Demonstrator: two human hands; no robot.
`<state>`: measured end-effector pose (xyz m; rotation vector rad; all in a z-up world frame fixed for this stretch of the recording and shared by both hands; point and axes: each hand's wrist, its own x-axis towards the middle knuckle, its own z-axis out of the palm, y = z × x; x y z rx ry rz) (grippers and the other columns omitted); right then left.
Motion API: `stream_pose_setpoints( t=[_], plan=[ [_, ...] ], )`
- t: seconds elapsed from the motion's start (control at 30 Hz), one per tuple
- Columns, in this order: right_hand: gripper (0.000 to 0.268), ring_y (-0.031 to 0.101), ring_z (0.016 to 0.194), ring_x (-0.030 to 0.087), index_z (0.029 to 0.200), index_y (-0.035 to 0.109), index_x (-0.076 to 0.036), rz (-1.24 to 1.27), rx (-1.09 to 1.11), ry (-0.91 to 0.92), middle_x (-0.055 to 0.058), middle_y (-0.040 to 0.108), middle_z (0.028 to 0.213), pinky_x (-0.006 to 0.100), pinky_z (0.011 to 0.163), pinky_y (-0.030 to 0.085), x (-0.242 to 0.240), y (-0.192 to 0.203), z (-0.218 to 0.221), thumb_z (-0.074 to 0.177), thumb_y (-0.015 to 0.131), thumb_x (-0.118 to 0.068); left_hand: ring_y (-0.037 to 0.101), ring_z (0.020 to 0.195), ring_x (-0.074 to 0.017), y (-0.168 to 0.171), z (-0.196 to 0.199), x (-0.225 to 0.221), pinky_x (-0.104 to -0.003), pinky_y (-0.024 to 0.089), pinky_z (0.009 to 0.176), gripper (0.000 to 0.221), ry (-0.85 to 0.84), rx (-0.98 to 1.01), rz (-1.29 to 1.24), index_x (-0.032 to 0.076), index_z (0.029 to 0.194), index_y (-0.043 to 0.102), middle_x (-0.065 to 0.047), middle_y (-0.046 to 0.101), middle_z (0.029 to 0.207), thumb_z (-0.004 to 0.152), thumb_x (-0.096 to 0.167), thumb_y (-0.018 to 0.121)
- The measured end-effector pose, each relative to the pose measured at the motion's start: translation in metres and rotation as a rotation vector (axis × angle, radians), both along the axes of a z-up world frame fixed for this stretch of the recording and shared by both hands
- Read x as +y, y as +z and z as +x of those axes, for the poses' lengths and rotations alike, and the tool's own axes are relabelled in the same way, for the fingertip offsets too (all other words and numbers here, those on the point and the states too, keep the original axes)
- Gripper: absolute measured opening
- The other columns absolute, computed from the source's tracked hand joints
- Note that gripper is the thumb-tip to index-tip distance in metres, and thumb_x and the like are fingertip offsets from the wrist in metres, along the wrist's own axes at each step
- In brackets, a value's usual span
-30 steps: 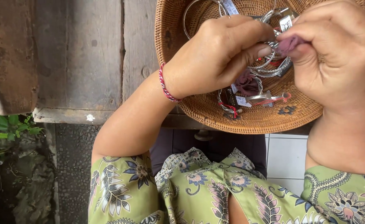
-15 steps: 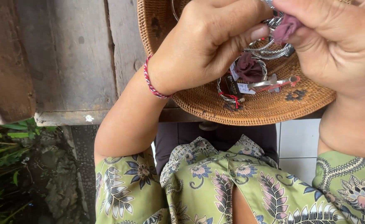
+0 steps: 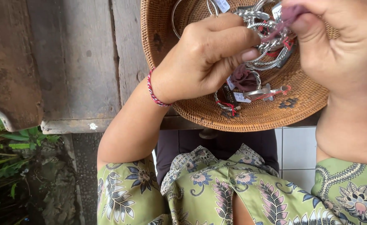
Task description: Polishing and sorting silver bracelets from a woven basket using a small cloth.
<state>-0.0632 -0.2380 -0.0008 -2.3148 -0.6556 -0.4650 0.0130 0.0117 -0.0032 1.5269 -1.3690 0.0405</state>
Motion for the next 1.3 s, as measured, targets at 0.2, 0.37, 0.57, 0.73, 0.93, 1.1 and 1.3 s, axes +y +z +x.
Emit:
stream_pose_setpoints(
  t=[0.2,0.37,0.57,0.73,0.93,1.1,1.3],
  plan=[
    [0.012,0.069,0.103,0.049,0.125,0.074,0.017,0.036,-0.204,0.188,0.037,0.068,0.118,0.054,0.091,0.054,0.015,0.003,0.007,0.118,0.07,0.007,0.048,0.079,-0.0324,-0.005,-0.002,-0.004,-0.043,0.042,0.074,0.014,0.053,-0.033,-0.061,-0.003,0.112,0.059,-0.013,0.045,0.086,0.11,0.004,0.048],
    [0.024,0.068,0.101,0.047,0.123,0.07,0.025,0.104,-0.197,0.151,0.038,0.063,0.112,0.053,0.093,0.057,0.007,0.0,0.009,0.118,0.064,0.003,0.05,0.079,-0.0321,-0.002,-0.004,-0.003,-0.042,0.042,0.073,0.017,0.056,-0.044,-0.069,-0.004,0.114,0.059,-0.013,0.048,0.087,0.111,0.008,0.047],
    [0.028,0.066,0.1,0.046,0.114,0.076,0.007,0.022,-0.34,0.177,0.029,0.068,0.11,0.056,0.093,0.052,0.021,0.011,0.013,0.106,0.065,-0.018,0.048,0.076,-0.0319,-0.002,-0.006,-0.005,-0.042,0.041,0.071,0.017,0.057,-0.067,-0.069,-0.002,0.107,0.059,-0.012,0.046,0.084,0.109,0.008,0.046],
    [0.036,0.066,0.093,0.044,0.109,0.073,0.016,0.104,-0.284,0.095,0.028,0.068,0.099,0.05,0.087,0.057,0.019,0.008,0.017,0.108,0.055,-0.015,0.048,0.071,-0.0307,-0.005,-0.007,-0.007,-0.041,0.044,0.074,0.019,0.033,-0.035,-0.086,-0.003,0.108,0.06,-0.011,0.047,0.082,0.109,0.011,0.049],
    [0.026,0.067,0.098,0.038,0.113,0.075,0.001,0.028,-0.424,0.208,0.022,0.07,0.107,0.051,0.088,0.056,0.02,0.001,0.021,0.094,0.078,-0.017,0.042,0.071,-0.0269,-0.009,-0.008,-0.008,-0.038,0.037,0.065,0.017,0.082,-0.05,-0.098,0.001,0.1,0.059,-0.008,0.04,0.079,0.108,0.01,0.047],
    [0.022,0.065,0.101,0.038,0.116,0.072,0.004,0.044,-0.433,0.185,0.024,0.068,0.107,0.047,0.09,0.061,0.011,-0.006,0.025,0.097,0.077,-0.006,0.049,0.073,-0.0268,-0.012,-0.005,-0.009,-0.039,0.042,0.067,0.015,0.082,-0.038,-0.112,-0.003,0.111,0.062,-0.009,0.048,0.08,0.108,0.009,0.053],
    [0.015,0.067,0.094,0.039,0.105,0.072,0.01,0.081,-0.317,0.14,0.023,0.071,0.097,0.046,0.085,0.059,0.028,0.015,0.016,0.104,0.063,-0.001,0.043,0.067,-0.0295,-0.007,-0.006,-0.009,-0.041,0.04,0.069,0.015,0.058,-0.068,-0.108,-0.001,0.103,0.059,-0.01,0.042,0.077,0.107,0.01,0.05]
  ],
)
